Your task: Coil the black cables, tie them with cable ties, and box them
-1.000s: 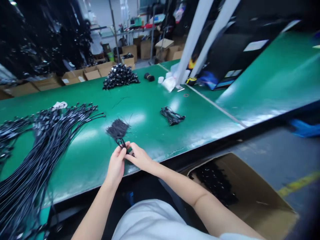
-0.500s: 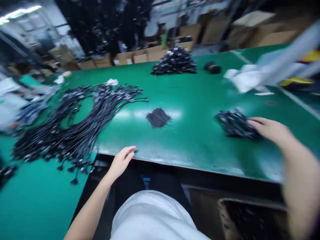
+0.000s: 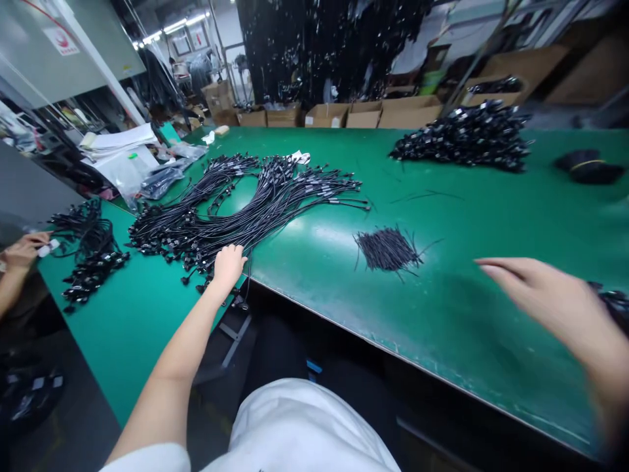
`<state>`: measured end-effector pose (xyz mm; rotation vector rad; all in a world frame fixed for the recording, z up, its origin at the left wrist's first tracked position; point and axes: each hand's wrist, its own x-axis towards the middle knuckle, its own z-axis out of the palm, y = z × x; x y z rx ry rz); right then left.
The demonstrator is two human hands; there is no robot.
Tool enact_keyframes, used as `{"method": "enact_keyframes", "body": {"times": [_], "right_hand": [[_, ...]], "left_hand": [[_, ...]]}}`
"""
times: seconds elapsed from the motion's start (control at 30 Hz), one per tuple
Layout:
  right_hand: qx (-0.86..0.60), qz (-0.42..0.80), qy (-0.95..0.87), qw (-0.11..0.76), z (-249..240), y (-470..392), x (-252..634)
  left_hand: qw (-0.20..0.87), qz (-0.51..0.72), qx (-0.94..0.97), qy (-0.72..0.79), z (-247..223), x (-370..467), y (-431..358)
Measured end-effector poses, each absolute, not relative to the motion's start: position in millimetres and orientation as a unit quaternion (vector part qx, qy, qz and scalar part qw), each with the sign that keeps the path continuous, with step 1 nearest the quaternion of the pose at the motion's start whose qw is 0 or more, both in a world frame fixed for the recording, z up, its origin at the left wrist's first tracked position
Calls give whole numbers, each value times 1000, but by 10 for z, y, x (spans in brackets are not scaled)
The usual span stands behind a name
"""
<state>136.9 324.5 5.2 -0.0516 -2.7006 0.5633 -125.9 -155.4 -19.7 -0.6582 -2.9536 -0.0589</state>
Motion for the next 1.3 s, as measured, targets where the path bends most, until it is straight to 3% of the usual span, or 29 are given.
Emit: {"method": "enact_keyframes", "body": {"times": [0.07,0.17,0.3,0.4,0.53,0.63,0.73,0.87,1.1,1.3], "right_hand": [[-61,186,-964,182,51,2856,1069],[56,221,-969,98,71,2062,480],[131,199,-959,152,112,1122,-169],[164,134,-968,136,184,843,-544],[97,121,-976,151,520,1095,-845],[36,147,-942,298,930,1413,-855],[66,190,-889,412,1275,1548,-780],[100,172,-912,360,1477,1415,-701],[77,153,-932,320,1793,991,-458],[-57,96,-940,321,2377,1880,5]], "left_hand": [[52,-43,-237,-969,-191,-1346,-1465],[39,-103,-259,-960,-86,-1364,-1370],[-5,-215,-315,-924,208,-1062,-1297],[-121,-355,-336,-864,430,-741,-1355],[-196,-431,-275,-837,582,-561,-1750],[-165,-466,-226,-839,610,-573,-2163],[-169,-593,-194,-763,628,-565,-2390],[-185,-675,-179,-692,630,-469,-2189],[-245,-615,-329,-674,497,-201,-1253],[-330,-766,-213,-509,578,-318,-1371]]}}
